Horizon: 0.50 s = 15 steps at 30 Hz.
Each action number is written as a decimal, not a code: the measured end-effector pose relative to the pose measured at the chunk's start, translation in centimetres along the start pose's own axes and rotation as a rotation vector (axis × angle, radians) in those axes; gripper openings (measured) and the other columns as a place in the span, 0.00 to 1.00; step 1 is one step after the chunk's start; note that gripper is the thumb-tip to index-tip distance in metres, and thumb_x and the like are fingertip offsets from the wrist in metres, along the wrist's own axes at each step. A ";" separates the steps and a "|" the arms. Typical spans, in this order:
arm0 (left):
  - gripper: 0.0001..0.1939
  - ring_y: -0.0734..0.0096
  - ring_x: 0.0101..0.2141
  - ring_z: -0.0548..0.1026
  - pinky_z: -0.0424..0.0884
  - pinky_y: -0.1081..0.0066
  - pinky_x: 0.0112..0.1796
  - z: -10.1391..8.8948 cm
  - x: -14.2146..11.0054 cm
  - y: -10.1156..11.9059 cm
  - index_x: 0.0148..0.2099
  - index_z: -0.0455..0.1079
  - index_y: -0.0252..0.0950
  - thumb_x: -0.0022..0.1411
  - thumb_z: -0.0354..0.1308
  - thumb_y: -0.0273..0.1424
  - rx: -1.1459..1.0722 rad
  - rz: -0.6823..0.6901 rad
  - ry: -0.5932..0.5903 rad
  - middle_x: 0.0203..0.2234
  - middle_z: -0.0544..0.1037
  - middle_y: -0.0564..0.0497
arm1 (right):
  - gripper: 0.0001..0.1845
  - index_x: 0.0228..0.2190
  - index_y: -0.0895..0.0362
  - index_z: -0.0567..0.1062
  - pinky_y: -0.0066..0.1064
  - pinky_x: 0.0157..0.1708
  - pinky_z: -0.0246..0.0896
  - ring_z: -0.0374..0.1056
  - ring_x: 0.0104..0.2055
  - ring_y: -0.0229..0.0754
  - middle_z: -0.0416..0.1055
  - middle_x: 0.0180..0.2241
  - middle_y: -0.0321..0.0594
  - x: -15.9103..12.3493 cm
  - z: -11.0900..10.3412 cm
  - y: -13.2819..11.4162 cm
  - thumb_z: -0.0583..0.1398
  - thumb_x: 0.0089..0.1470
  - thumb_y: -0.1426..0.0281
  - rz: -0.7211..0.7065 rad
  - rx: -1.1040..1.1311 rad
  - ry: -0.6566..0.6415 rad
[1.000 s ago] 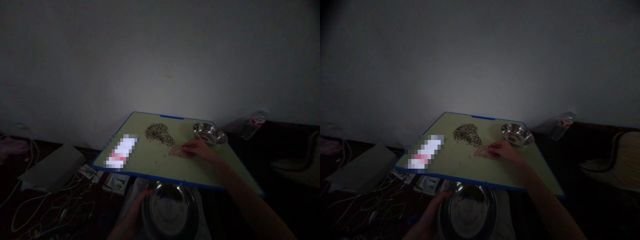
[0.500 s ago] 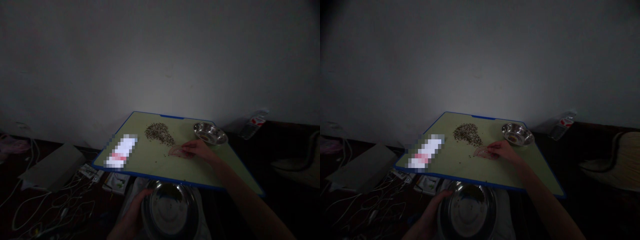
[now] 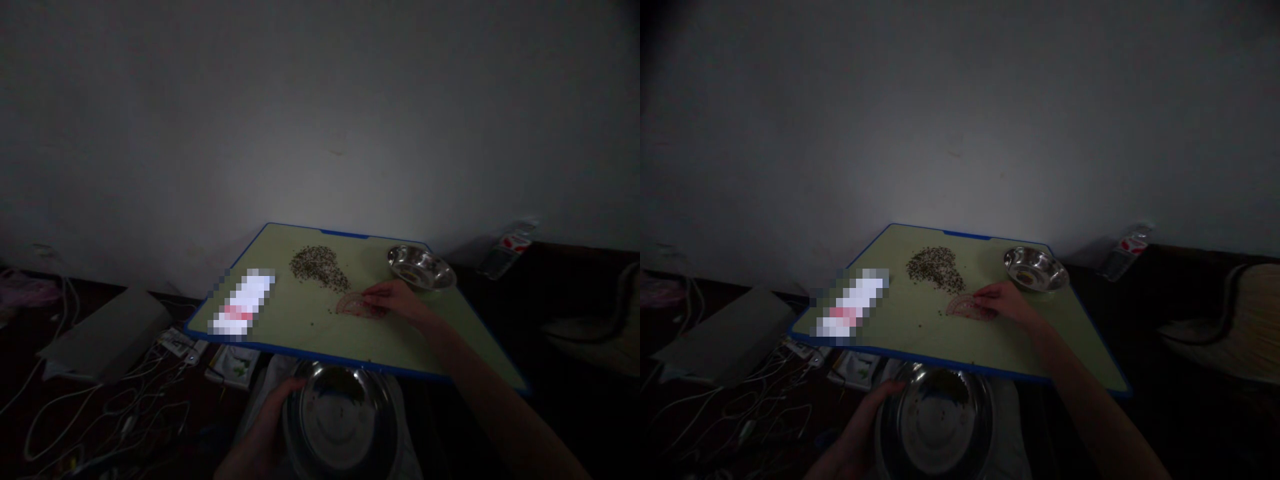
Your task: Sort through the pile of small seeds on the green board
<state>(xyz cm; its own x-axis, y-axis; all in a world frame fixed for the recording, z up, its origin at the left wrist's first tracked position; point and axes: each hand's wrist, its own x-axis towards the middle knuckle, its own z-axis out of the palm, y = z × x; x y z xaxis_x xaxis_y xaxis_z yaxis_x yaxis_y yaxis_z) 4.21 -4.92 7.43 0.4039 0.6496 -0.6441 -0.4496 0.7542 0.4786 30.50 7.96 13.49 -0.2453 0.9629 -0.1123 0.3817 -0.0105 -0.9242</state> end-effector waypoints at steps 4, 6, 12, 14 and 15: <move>0.14 0.63 0.27 0.74 0.65 0.67 0.36 -0.1 0.0 -0.2 0.31 0.73 0.29 0.50 0.54 0.36 -0.019 0.012 -0.036 0.20 0.78 0.47 | 0.18 0.31 0.60 0.76 0.29 0.21 0.63 0.66 0.21 0.37 0.73 0.23 0.42 0.1 0.0 0.2 0.63 0.39 0.61 -0.015 0.006 -0.010; 0.14 0.64 0.26 0.74 0.65 0.67 0.35 -0.1 0.1 -0.2 0.31 0.73 0.29 0.50 0.54 0.35 -0.017 0.023 -0.031 0.20 0.78 0.47 | 0.19 0.32 0.61 0.76 0.29 0.21 0.63 0.66 0.21 0.37 0.73 0.23 0.42 0.1 0.1 0.3 0.63 0.39 0.61 -0.013 0.010 -0.012; 0.12 0.64 0.26 0.74 0.65 0.68 0.33 -0.1 0.1 -0.1 0.28 0.73 0.30 0.49 0.55 0.35 -0.008 0.019 0.011 0.20 0.79 0.47 | 0.19 0.31 0.63 0.75 0.28 0.21 0.63 0.65 0.20 0.36 0.73 0.23 0.43 0.1 0.0 0.1 0.62 0.40 0.61 -0.022 0.020 -0.005; 0.13 0.63 0.28 0.75 0.65 0.68 0.35 -0.1 0.1 -0.1 0.31 0.74 0.30 0.49 0.55 0.35 -0.012 0.038 -0.014 0.22 0.79 0.47 | 0.18 0.31 0.62 0.75 0.28 0.21 0.63 0.66 0.21 0.36 0.73 0.24 0.43 0.1 0.0 0.1 0.62 0.40 0.61 -0.021 0.022 -0.002; 0.13 0.63 0.28 0.75 0.65 0.67 0.36 -0.1 0.1 -0.1 0.32 0.74 0.29 0.49 0.55 0.35 -0.014 0.038 -0.022 0.23 0.80 0.47 | 0.18 0.31 0.62 0.75 0.28 0.21 0.63 0.66 0.21 0.36 0.73 0.24 0.43 0.0 0.0 0.0 0.62 0.39 0.61 -0.015 0.022 -0.001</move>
<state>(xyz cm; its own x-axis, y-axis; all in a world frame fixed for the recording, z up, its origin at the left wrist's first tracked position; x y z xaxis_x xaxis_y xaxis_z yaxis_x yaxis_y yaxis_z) 4.17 -4.99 7.24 0.4037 0.6801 -0.6120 -0.4760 0.7274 0.4943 30.47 7.97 13.44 -0.2518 0.9628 -0.0982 0.3584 -0.0015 -0.9336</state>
